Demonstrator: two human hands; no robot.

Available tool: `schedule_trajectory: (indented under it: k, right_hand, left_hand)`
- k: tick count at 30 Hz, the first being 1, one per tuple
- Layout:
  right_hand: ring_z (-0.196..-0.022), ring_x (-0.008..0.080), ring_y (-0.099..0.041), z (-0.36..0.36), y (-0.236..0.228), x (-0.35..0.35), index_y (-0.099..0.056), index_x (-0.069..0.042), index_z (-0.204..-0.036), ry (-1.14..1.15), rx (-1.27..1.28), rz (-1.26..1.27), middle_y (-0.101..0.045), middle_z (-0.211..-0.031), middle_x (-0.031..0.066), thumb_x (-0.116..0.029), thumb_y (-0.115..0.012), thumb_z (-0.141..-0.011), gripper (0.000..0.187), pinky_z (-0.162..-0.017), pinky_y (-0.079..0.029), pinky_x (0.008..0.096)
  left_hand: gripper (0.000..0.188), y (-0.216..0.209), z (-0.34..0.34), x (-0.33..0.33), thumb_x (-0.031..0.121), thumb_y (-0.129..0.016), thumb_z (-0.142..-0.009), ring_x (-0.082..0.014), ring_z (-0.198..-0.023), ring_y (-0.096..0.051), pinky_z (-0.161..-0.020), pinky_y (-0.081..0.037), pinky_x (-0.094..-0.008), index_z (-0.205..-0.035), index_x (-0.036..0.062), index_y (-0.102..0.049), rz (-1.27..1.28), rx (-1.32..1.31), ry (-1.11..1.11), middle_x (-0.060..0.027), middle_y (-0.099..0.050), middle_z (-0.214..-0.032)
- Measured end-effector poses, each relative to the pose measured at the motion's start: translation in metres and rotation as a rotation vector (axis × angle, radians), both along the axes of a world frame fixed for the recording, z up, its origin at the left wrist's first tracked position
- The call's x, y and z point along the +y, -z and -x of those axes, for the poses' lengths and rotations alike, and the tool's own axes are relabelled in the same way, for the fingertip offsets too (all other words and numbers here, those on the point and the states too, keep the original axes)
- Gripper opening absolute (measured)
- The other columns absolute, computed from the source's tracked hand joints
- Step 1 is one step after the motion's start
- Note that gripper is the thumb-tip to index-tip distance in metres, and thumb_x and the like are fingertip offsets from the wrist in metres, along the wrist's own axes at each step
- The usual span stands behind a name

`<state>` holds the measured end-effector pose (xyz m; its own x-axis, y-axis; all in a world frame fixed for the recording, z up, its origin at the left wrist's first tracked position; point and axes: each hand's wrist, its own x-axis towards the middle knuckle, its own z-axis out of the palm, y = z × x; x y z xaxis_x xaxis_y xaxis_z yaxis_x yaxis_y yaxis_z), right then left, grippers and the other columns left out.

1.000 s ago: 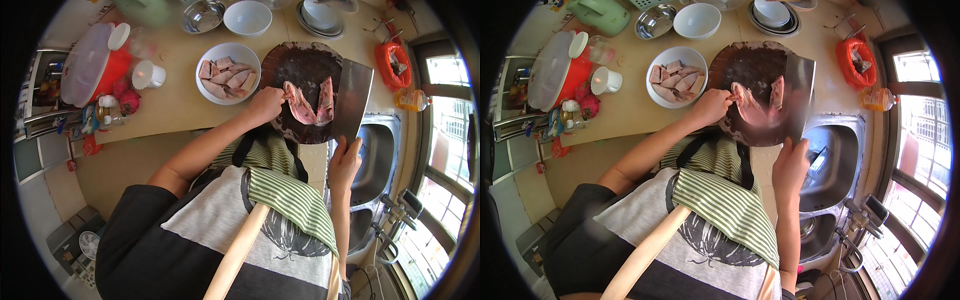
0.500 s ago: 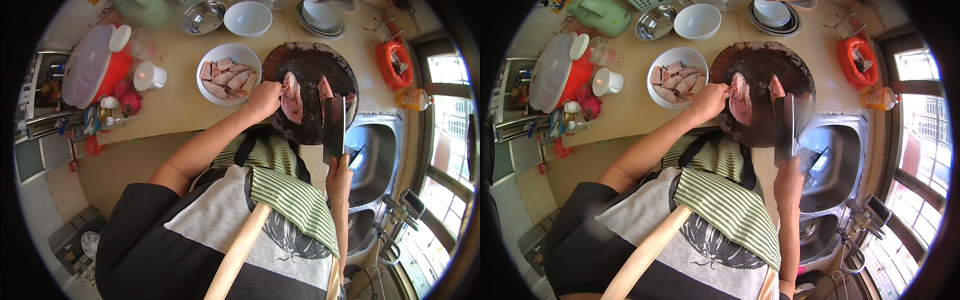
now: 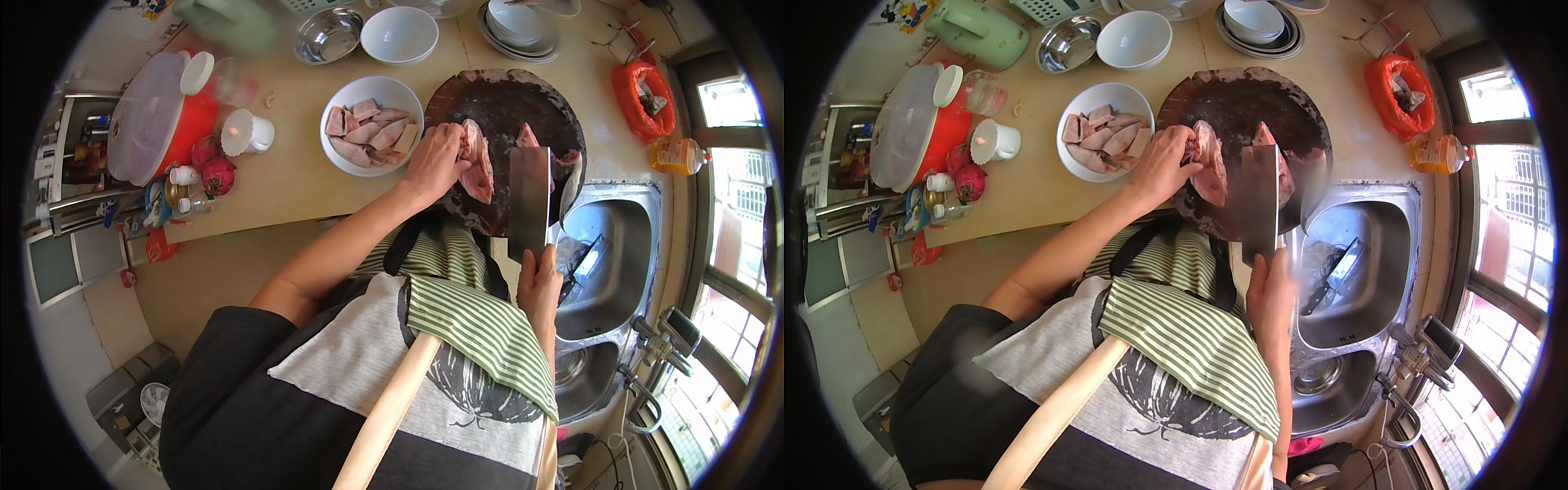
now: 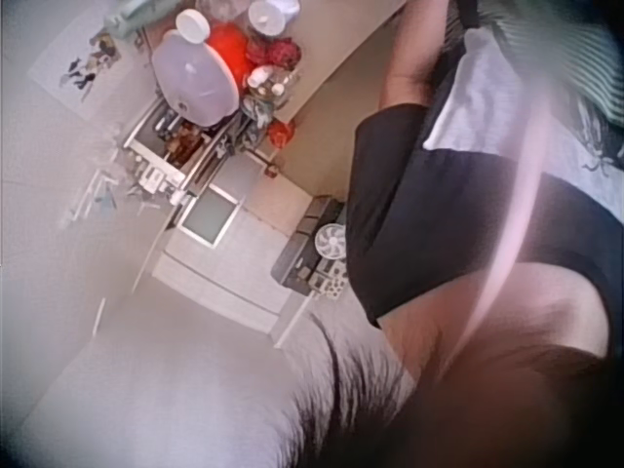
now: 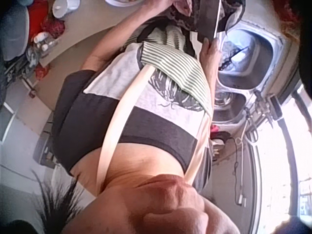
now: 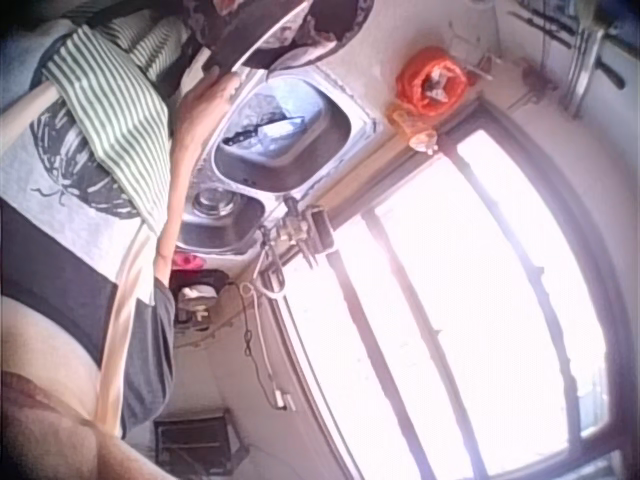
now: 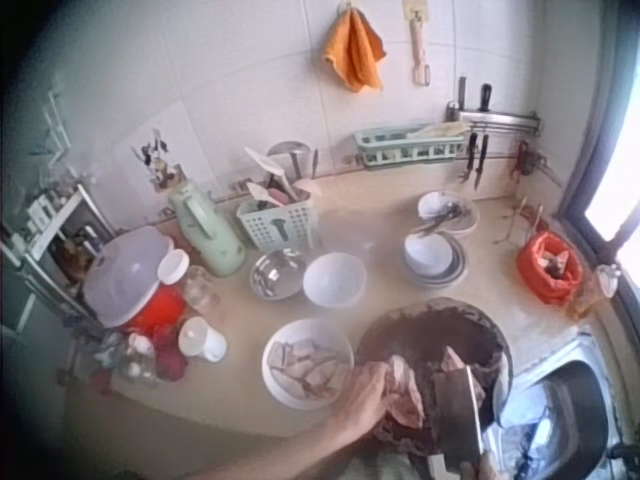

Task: The person places fish fillets into a bowl, then uses a cleaver to cut and trim the fillets on a cutting board. They rinse the knife and hands at the sink, continue trimming, and finally stir a pot of soup on the stove with chopsticks.

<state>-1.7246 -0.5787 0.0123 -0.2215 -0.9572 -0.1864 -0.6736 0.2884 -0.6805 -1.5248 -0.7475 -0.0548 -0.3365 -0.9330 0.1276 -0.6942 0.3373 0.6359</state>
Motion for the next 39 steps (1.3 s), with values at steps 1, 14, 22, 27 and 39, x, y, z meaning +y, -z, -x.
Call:
schedule_trajectory:
  k: [1,14,22,27,39]
  right_hand:
    - [-0.061,0.0475,-0.055,0.000,0.000,-0.001,-0.040,-0.001,-0.091,0.011,0.002,-0.006,-0.057,-0.068,0.0267,-0.011,-0.053,-0.095,0.017,-0.049,-0.039,0.0471]
    - [-0.065,0.0489,-0.055,0.002,0.000,0.001,-0.041,-0.001,-0.093,0.037,-0.026,-0.016,-0.059,-0.071,0.0274,-0.012,-0.052,-0.096,0.016,-0.051,-0.040,0.0476]
    - [-0.057,0.0416,-0.054,0.011,0.001,0.013,-0.045,0.001,-0.094,0.235,-0.153,-0.033,-0.057,-0.069,0.0236,-0.008,-0.054,-0.095,0.013,-0.051,-0.041,0.0410]
    - [-0.043,0.0108,-0.045,0.012,-0.012,0.011,-0.045,-0.002,-0.091,0.331,-0.286,0.118,-0.048,-0.055,0.0047,-0.009,-0.052,-0.097,0.011,-0.038,-0.034,0.0279]
    - [-0.049,0.0380,-0.047,0.015,-0.030,0.004,-0.042,0.000,-0.087,0.069,-0.023,0.079,-0.053,-0.062,0.0211,-0.006,-0.055,-0.093,0.015,-0.047,-0.040,0.0381]
  left_hand:
    - [0.030,0.004,0.000,-0.001,0.010,-0.072,-0.077,-0.0351,-0.097,-0.056,-0.083,-0.047,-0.0429,-0.097,0.0011,-0.052,0.018,0.009,0.003,-0.0167,-0.058,-0.098]
    - [0.017,0.008,0.003,-0.023,0.014,-0.064,-0.081,-0.0371,-0.077,-0.062,-0.070,-0.049,-0.0428,-0.084,-0.0017,-0.059,-0.152,0.062,-0.066,-0.0201,-0.063,-0.078]
    - [0.013,0.000,0.016,-0.035,0.007,-0.063,-0.085,-0.0097,-0.067,-0.060,-0.062,-0.051,-0.0239,-0.094,-0.0020,-0.062,-0.782,0.623,-0.276,-0.0059,-0.065,-0.080]
    - [0.017,-0.019,0.043,-0.030,0.003,-0.059,-0.089,-0.0095,-0.075,-0.061,-0.071,-0.051,-0.0226,-0.104,-0.0039,-0.056,-0.685,0.954,-0.125,-0.0063,-0.064,-0.089]
    - [0.040,0.004,0.020,-0.041,-0.007,-0.061,-0.077,-0.0291,-0.095,-0.061,-0.082,-0.051,-0.0381,-0.113,0.0054,-0.048,0.298,0.281,0.581,-0.0116,-0.060,-0.097]
